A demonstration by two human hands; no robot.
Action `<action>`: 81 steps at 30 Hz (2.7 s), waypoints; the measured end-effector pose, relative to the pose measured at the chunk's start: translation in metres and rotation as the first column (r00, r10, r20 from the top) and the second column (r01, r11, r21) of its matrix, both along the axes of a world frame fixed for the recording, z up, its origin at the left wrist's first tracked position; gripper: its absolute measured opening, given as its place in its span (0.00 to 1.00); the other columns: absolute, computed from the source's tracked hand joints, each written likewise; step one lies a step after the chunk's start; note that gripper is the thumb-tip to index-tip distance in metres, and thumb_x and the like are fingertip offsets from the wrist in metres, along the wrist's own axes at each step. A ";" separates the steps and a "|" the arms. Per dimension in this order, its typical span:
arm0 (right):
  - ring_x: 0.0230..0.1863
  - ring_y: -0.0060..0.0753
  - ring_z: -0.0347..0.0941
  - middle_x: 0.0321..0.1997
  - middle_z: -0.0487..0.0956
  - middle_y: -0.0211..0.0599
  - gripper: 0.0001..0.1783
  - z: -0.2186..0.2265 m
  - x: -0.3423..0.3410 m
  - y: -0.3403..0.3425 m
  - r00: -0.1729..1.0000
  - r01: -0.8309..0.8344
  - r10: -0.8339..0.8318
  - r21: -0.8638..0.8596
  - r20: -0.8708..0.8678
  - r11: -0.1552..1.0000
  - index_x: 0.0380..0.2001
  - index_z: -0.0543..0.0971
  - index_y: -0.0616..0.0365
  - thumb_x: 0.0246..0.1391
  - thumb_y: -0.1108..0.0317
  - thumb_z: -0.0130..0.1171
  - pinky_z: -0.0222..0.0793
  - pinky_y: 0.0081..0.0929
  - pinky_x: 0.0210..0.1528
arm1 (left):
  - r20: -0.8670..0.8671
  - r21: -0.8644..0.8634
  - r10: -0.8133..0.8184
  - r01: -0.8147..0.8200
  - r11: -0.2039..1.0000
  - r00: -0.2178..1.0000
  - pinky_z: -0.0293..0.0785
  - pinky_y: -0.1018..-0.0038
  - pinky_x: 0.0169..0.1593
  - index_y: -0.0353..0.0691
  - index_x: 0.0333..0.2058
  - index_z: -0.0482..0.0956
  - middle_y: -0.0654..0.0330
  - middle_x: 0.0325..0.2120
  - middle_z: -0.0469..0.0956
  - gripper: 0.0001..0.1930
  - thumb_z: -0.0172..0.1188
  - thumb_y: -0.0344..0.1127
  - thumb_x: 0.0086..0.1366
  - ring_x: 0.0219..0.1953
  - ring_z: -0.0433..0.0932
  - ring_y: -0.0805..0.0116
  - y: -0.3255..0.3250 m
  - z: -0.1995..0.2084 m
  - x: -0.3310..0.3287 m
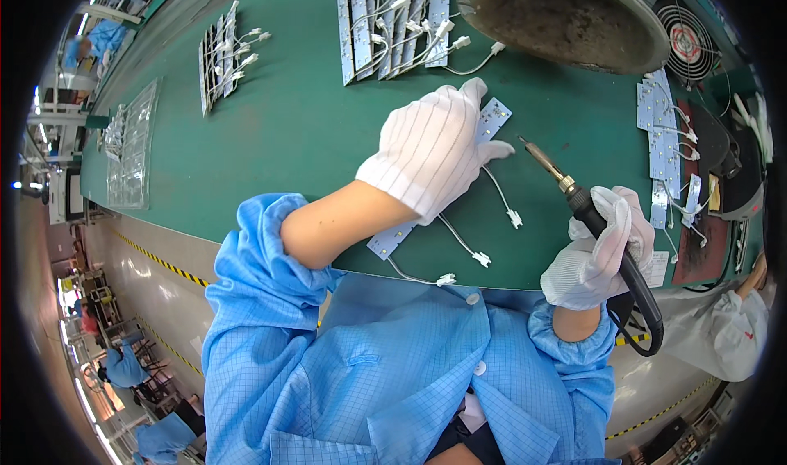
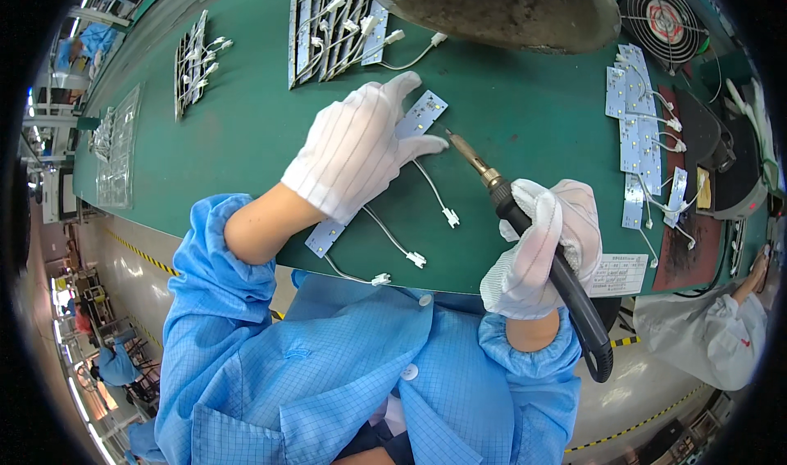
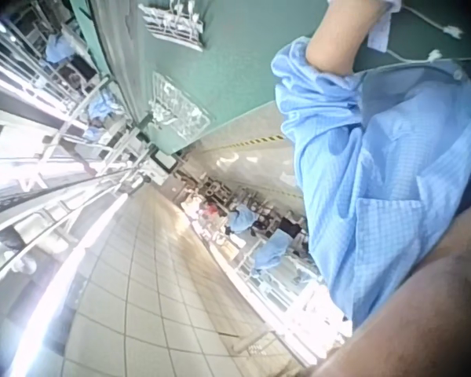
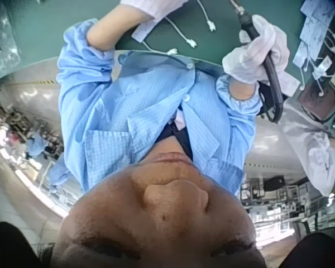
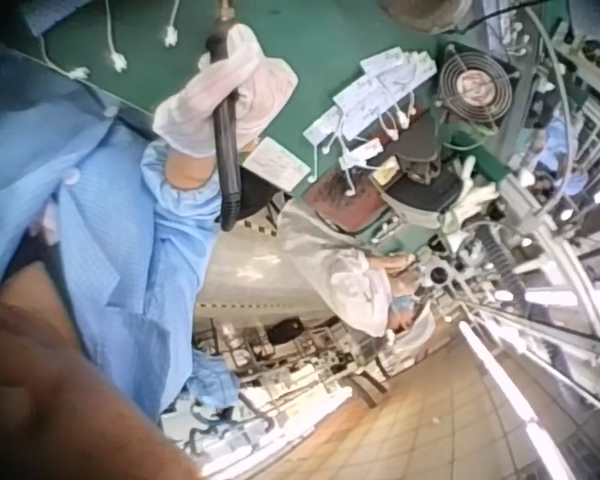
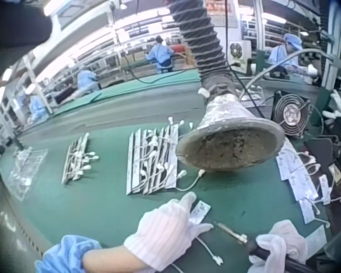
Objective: Soldering wires onto LED light strips at a manual assembly station.
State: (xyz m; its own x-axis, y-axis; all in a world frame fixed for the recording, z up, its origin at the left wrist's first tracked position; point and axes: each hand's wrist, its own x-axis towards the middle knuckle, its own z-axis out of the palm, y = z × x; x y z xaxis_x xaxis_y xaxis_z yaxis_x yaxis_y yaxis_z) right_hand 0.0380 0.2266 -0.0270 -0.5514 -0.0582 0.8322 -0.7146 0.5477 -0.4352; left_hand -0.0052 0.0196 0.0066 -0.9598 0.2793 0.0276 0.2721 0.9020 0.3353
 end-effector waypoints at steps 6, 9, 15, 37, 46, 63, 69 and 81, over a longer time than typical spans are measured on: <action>0.25 0.39 0.71 0.29 0.78 0.49 0.09 0.000 0.001 -0.003 0.996 -0.052 0.061 -0.140 0.067 0.989 0.37 0.69 0.69 0.52 0.76 0.47 0.67 0.34 0.28 | 0.245 0.502 -0.199 0.051 0.863 0.949 0.71 0.62 0.39 0.30 0.40 0.75 0.44 0.28 0.76 0.21 0.60 0.44 0.58 0.33 0.76 0.48 -0.015 -0.003 -0.001; 0.23 0.37 0.69 0.25 0.78 0.46 0.08 0.007 0.003 -0.006 0.980 -0.118 0.152 -0.246 0.126 0.962 0.31 0.73 0.68 0.48 0.76 0.47 0.66 0.32 0.28 | 0.332 0.593 -0.149 -0.083 0.801 0.931 0.70 0.62 0.37 0.30 0.41 0.76 0.45 0.27 0.75 0.19 0.60 0.42 0.58 0.30 0.74 0.49 -0.013 -0.004 0.005; 0.21 0.34 0.68 0.20 0.78 0.39 0.10 0.013 0.003 -0.011 0.965 -0.050 0.115 -0.266 0.235 0.963 0.21 0.79 0.66 0.41 0.73 0.48 0.64 0.28 0.29 | 0.281 0.576 -0.171 -0.024 0.817 0.945 0.70 0.64 0.37 0.32 0.43 0.76 0.47 0.26 0.75 0.20 0.61 0.41 0.57 0.30 0.74 0.50 -0.012 -0.012 0.005; 0.23 0.33 0.66 0.26 0.76 0.48 0.09 0.008 0.002 -0.008 0.985 -0.105 0.114 -0.076 0.126 0.992 0.36 0.69 0.64 0.58 0.70 0.43 0.65 0.34 0.32 | 0.292 0.505 -0.119 -0.047 0.862 0.949 0.71 0.61 0.37 0.34 0.42 0.77 0.46 0.28 0.76 0.19 0.61 0.42 0.56 0.32 0.75 0.47 -0.009 -0.007 0.006; 0.24 0.36 0.72 0.31 0.80 0.44 0.09 0.005 -0.003 -0.006 0.974 -0.191 0.203 -0.116 0.098 0.975 0.35 0.75 0.64 0.48 0.78 0.51 0.68 0.31 0.31 | 0.232 0.462 -0.143 0.020 0.886 0.962 0.71 0.63 0.36 0.34 0.42 0.78 0.46 0.25 0.76 0.19 0.61 0.41 0.57 0.30 0.75 0.50 -0.009 -0.004 0.004; 0.22 0.34 0.69 0.27 0.81 0.43 0.08 0.008 -0.001 -0.001 0.976 -0.138 0.170 -0.214 0.134 0.967 0.29 0.75 0.63 0.44 0.76 0.49 0.65 0.29 0.30 | 0.482 0.578 -0.134 -0.200 0.791 0.866 0.73 0.79 0.35 0.35 0.48 0.77 0.59 0.31 0.79 0.20 0.63 0.39 0.59 0.29 0.74 0.77 -0.011 0.003 0.002; 0.21 0.34 0.69 0.29 0.81 0.46 0.09 0.007 -0.003 0.000 0.966 -0.214 0.232 -0.148 0.117 0.966 0.33 0.73 0.63 0.45 0.77 0.49 0.66 0.31 0.29 | 0.486 0.508 -0.107 -0.180 0.842 0.867 0.71 0.79 0.32 0.38 0.48 0.78 0.60 0.28 0.78 0.20 0.63 0.39 0.58 0.25 0.71 0.77 -0.009 0.004 0.002; 0.24 0.35 0.71 0.32 0.81 0.49 0.09 0.006 -0.003 0.001 0.971 -0.207 0.217 -0.106 0.098 0.973 0.35 0.71 0.62 0.46 0.75 0.50 0.68 0.33 0.31 | 0.400 0.486 -0.112 -0.107 0.867 0.910 0.69 0.65 0.34 0.36 0.44 0.78 0.49 0.24 0.74 0.19 0.61 0.42 0.57 0.27 0.73 0.53 -0.006 0.007 0.003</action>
State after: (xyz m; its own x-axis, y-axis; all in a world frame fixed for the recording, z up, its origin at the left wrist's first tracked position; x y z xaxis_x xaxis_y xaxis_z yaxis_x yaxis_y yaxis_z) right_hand 0.0351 0.2280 -0.0213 -0.6224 -0.1073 0.7753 -0.7554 0.3415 -0.5592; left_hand -0.0019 0.0136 0.0138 -0.9139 0.3365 -0.2270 0.0164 0.5893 0.8077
